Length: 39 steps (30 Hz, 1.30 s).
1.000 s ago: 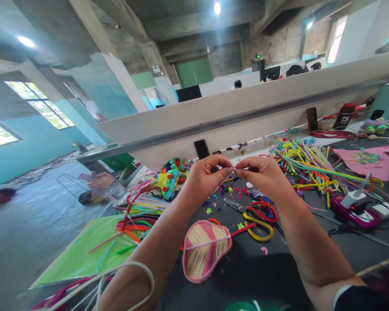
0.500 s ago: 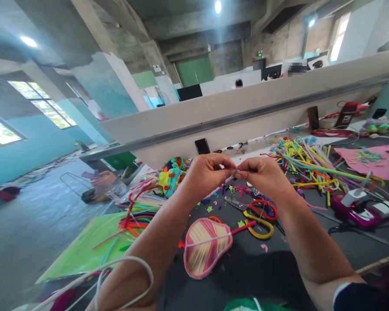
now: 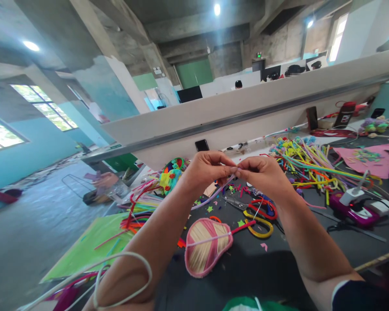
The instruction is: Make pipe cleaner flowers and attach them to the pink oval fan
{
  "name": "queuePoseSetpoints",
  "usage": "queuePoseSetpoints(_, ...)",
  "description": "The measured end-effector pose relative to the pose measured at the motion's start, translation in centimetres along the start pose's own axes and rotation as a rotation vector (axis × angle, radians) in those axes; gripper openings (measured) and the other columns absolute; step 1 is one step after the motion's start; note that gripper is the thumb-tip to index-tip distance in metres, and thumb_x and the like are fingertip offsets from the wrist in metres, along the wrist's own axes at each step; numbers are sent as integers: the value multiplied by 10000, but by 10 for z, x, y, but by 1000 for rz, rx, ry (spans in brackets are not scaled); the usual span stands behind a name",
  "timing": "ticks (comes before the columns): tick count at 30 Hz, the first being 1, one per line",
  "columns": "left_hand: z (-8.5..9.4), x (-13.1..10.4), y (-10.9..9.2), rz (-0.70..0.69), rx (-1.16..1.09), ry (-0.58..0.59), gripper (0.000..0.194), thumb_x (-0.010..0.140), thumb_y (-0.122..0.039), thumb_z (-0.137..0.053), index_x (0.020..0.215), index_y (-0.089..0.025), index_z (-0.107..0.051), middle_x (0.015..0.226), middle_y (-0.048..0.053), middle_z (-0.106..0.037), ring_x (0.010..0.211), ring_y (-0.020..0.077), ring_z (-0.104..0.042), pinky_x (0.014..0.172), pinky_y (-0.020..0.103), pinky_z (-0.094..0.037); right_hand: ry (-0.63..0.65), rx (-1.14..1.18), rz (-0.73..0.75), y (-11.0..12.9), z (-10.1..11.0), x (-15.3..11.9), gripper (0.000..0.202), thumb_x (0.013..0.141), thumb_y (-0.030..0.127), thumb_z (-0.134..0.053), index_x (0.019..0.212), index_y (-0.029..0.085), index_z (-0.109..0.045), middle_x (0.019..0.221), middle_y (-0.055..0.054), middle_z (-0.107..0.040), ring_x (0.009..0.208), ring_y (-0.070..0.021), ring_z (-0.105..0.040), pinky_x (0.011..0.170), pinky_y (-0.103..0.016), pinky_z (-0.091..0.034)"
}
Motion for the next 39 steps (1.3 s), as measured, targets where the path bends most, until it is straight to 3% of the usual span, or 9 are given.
queuePoseSetpoints(7,2,-1,1,-33,89,-66,222,674,-321,-747,769,-124,-708,519,-9,-604,458,69,-525,442,173,-402,-1,34,-55,-7,-2,3,242,735,367,-654,696,128,-658,479,50,-405,443,-52,-299,416,-209,-179)
queuePoseSetpoints(17,1,-7,5,-185,144,-56,305,764,-338,-675,1010,-163,-714,889,69,-703,760,137,-627,693,251,-505,-55,-56,-35,-7,4,6,245,753,358,-629,801,130,-703,564,20,-517,501,-70,-375,459,-207,-267)
queuePoseSetpoints(21,0,-17,-3,-321,362,-110,319,809,-297,-622,1104,-187,-672,958,75,-648,814,145,-601,734,280,-507,-47,-26,-33,-7,2,6,244,754,358,-624,780,124,-687,588,14,-547,505,-69,-388,468,-205,-288)
queuePoseSetpoints(25,-3,-40,-14,-505,764,-336,428,795,-219,-619,1221,-213,-576,1136,98,-538,1018,202,-528,894,378,-465,-64,-41,-48,-7,4,6,227,758,348,-615,760,129,-674,565,19,-548,476,-63,-376,445,-202,-268)
queuePoseSetpoints(28,-11,-53,-18,-584,1073,-450,338,818,-193,-572,1156,-190,-589,1169,119,-509,1117,256,-451,963,449,-399,-75,-39,-46,-7,3,6,226,763,342,-609,779,128,-680,593,4,-588,478,-65,-400,445,-202,-277)
queuePoseSetpoints(33,-23,-57,-20,-649,1263,-340,250,858,-143,-479,1076,-167,-597,1082,118,-596,1066,268,-469,934,453,-385,-95,22,-36,-10,2,7,223,743,348,-640,779,130,-671,644,-26,-640,526,-83,-467,481,-202,-335)
queuePoseSetpoints(39,-24,-58,-27,-565,1257,-260,237,894,-158,-414,1065,-149,-578,976,108,-616,946,231,-523,868,402,-417,-94,32,-11,-7,3,5,212,770,342,-611,784,140,-673,665,-32,-660,529,-89,-478,475,-208,-333)
Point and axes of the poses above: each hand's wrist, its own x-axis towards the middle knuckle, its own z-axis out of the back of the hand, y = z × x, the point moved 8 cm from there along x, towards the middle knuckle
